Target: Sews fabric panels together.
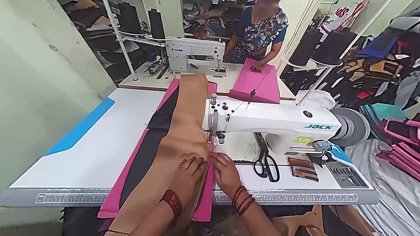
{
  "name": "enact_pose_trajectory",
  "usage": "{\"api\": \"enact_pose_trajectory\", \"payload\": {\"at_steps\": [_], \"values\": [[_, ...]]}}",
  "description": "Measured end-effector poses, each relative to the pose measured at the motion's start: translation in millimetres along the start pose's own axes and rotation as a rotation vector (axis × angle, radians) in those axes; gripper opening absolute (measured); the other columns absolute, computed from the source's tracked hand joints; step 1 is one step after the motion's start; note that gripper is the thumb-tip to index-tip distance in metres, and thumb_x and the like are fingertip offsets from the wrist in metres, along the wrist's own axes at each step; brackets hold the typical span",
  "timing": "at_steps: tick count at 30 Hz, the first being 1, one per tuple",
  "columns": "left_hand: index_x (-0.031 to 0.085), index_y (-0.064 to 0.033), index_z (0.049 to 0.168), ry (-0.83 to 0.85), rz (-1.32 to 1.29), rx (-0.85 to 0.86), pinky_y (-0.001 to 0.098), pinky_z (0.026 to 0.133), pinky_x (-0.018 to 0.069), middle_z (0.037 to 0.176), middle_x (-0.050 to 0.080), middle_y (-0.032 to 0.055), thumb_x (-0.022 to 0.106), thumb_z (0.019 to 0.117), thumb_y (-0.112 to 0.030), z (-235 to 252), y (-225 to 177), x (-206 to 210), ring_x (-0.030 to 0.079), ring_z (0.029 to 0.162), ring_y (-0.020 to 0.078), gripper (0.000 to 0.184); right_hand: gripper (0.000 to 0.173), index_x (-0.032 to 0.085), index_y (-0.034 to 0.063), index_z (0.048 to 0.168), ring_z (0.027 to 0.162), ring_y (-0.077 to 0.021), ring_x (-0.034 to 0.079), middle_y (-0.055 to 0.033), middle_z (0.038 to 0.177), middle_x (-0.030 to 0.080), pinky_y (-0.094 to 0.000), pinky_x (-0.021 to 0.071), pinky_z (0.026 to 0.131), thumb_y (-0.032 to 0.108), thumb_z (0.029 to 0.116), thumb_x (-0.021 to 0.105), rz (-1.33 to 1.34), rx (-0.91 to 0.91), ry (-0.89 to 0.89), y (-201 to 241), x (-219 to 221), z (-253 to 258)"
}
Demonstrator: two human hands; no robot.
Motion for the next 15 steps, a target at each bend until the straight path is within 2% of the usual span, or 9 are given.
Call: {"api": "enact_pose_trajectory", "payload": {"at_steps": [4,8,11,12,13,15], "values": [[0.071,-0.0086,0.131,0.062,0.08,-0.001,0.0663,0.099,0.048,0.136,0.067,0.015,0.061,0.0958,-0.008,7,-4,-1,0.063,0.125,0.0423,0.036,0.04,0.076,0.0044,0.119,0.123,-0.0327,0.066,-0.007,0.134,0.07,-0.0527,0.0519,0.098,0.011,0.0883,0.051,-0.146,-0.019,0.044,5,4,0],[0.07,-0.0058,0.132,0.138,0.12,-0.013,0.0662,0.101,0.0471,0.138,0.065,0.0148,0.061,0.0959,-0.006,14,-7,-1,0.061,0.128,0.0419,0.037,0.039,0.076,0.0054,0.119,0.12,-0.0321,0.067,-0.0049,0.135,0.069,-0.0533,0.0519,0.094,0.013,0.089,0.053,-0.203,0.015,0.067,8,7,2],[0.063,-0.0054,0.139,0.311,0.128,-0.086,0.0636,0.109,0.0421,0.147,0.058,0.0155,0.055,0.1012,-0.008,23,-5,0,0.052,0.138,0.041,0.039,0.039,0.074,0.0042,0.123,0.122,-0.0316,0.065,-0.0052,0.137,0.068,-0.0537,0.0509,0.095,0.014,0.09,0.055,-0.253,0.059,0.114,10,11,6],[0.056,-0.0058,0.147,0.447,0.112,-0.139,0.0616,0.115,0.0347,0.156,0.049,0.0151,0.048,0.105,-0.009,29,-5,-1,0.042,0.146,0.0396,0.043,0.038,0.074,0.0042,0.123,0.122,-0.0312,0.065,-0.005,0.137,0.068,-0.0538,0.0507,0.095,0.014,0.0905,0.056,-0.27,0.07,0.124,10,12,9],[0.053,-0.006,0.149,0.514,0.108,-0.166,0.0598,0.118,0.0323,0.159,0.045,0.0146,0.045,0.1062,-0.01,33,-4,-1,0.038,0.149,0.0386,0.044,0.038,0.074,0.0047,0.123,0.122,-0.0305,0.065,-0.0044,0.137,0.068,-0.0535,0.0503,0.095,0.014,0.0905,0.057,-0.289,0.08,0.134,9,12,11],[0.052,-0.0056,0.149,0.572,0.093,-0.199,0.0574,0.119,0.0309,0.16,0.043,0.0143,0.042,0.1075,-0.01,42,-3,-1,0.035,0.15,0.0378,0.043,0.038,0.075,0.0053,0.121,0.12,-0.0297,0.066,-0.0036,0.135,0.07,-0.0535,0.0507,0.094,0.015,0.0889,0.058,-0.324,0.079,0.126,8,13,17]]}}
Point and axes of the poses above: each hand's wrist, its own z-axis towards the middle knuckle, its own x-axis out of the palm, y = z × x, the point moved 5 cm from there along z, towards the middle knuckle
